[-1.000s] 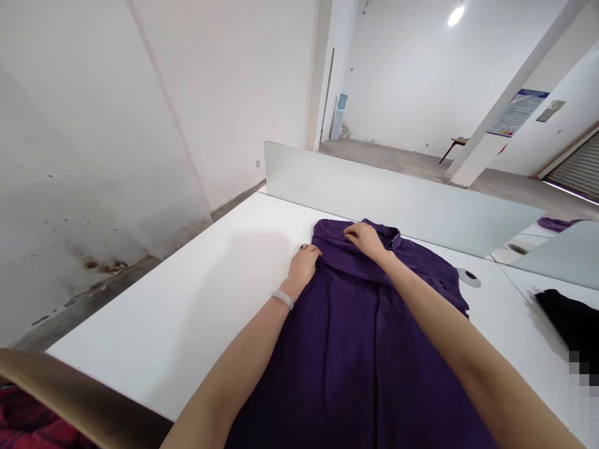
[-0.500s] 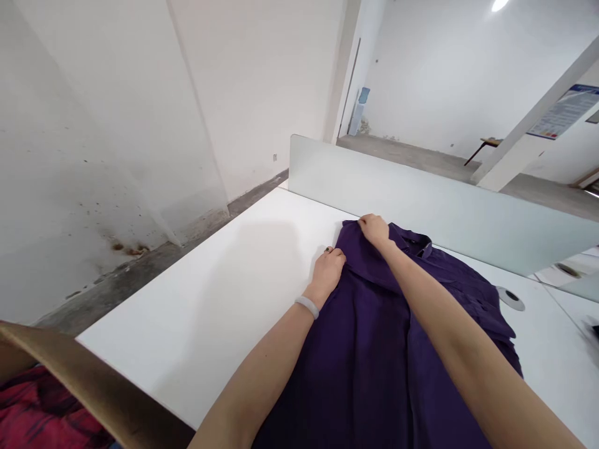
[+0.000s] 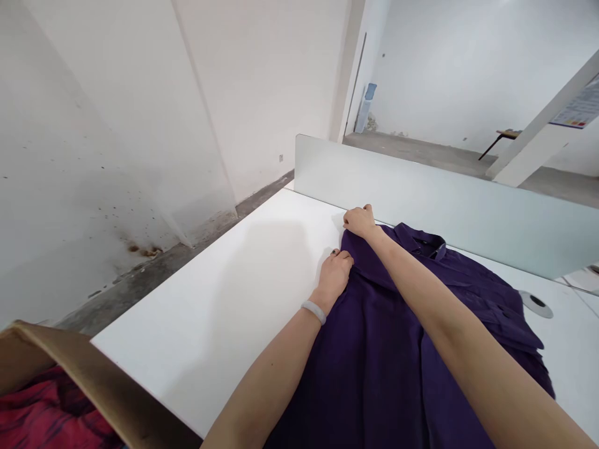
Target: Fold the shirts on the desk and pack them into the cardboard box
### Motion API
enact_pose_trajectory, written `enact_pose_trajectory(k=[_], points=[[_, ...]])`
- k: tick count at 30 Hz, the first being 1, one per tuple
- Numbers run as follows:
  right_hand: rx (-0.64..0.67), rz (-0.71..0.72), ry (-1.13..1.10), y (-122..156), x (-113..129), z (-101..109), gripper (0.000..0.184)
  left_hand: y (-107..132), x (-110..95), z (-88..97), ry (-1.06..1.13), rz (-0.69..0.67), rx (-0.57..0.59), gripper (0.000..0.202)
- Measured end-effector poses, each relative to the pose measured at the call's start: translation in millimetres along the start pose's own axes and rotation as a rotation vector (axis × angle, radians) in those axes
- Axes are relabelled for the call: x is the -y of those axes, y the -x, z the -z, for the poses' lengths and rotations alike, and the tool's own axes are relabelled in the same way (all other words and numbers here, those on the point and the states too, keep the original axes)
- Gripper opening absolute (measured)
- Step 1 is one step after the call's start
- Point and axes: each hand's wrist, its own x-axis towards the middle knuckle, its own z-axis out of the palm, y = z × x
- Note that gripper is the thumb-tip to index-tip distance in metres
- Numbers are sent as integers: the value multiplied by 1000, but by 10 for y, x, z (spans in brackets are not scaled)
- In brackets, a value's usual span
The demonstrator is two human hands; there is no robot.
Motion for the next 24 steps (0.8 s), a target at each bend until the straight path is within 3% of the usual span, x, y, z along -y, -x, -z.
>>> enact_pose_trajectory(k=[6, 11, 16, 21, 24], points=[[26, -188, -133, -227, -226, -187, 31, 9, -15, 30, -18, 5, 12, 31], [22, -298, -271, -234, -400, -293, 33, 13, -24, 42, -23, 36, 16, 29], [-4, -217, -367, -156, -433, -251, 37, 15, -33, 49, -6, 54, -9, 29], [-14, -146, -387, -133, -362, -222, 16, 24, -35, 70, -8, 66, -29, 28], [-52, -171, -418, -45, -510, -181, 23, 27, -30, 72, -11, 60, -25, 26]])
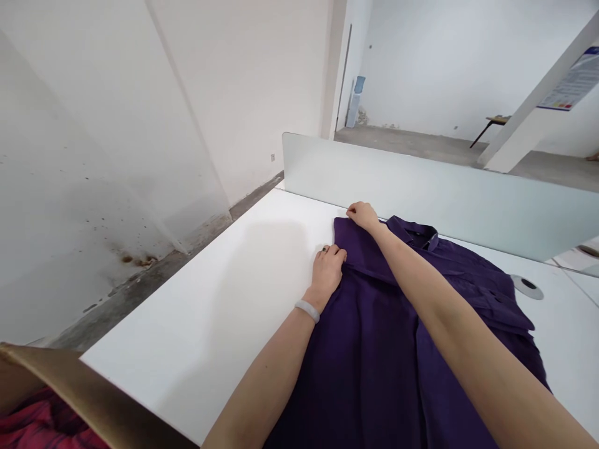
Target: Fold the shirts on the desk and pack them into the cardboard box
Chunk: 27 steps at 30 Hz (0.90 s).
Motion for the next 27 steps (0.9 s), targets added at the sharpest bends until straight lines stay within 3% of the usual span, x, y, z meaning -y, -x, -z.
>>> enact_pose_trajectory(k=[6, 11, 17, 23, 27], points=[[103, -9, -64, 541, -731, 469, 25, -13, -6, 11, 20, 19, 4, 28], [199, 14, -52, 1085, -1121, 579, 24, -26, -13, 35, 49, 33, 8, 30], [69, 29, 46, 1233, -1143, 533, 24, -28, -8, 34, 25, 33, 15, 31], [121, 48, 133, 1261, -1090, 439, 15, -36, -16, 56, 2, 36, 28, 32], [104, 60, 145, 1338, -1118, 365, 28, -43, -26, 62, 7, 47, 26, 31]])
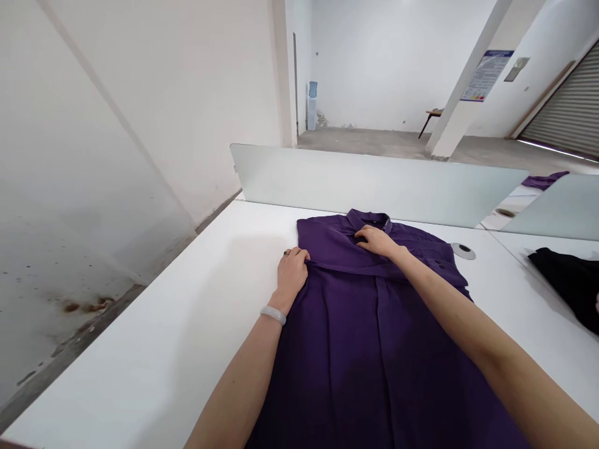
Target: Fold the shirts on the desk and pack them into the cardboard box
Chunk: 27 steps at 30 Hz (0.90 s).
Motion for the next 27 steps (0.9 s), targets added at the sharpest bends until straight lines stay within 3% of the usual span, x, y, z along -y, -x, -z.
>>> enact_pose_trajectory(k=[6, 14, 18, 21, 23, 27], points=[[-26, -58, -40, 93, -55, -36, 17, 0, -23, 14, -4, 21, 15, 30], [-216, -222, -81, 69, -102, -68, 21, -6, -20, 14, -34, 13, 25, 31], [-249, -171, -128, 164, -150, 8, 24, -11, -24, 21, -41, 14, 29, 32], [-312, -163, -185, 435, -387, 149, 29, -17, -26, 26, -37, 12, 30, 32], [-322, -242, -185, 708, -652, 248, 26, -20, -27, 26, -38, 15, 34, 32], [-195, -470, -114, 1297, -1186, 376, 17, -24, -28, 24, -44, 16, 35, 32]])
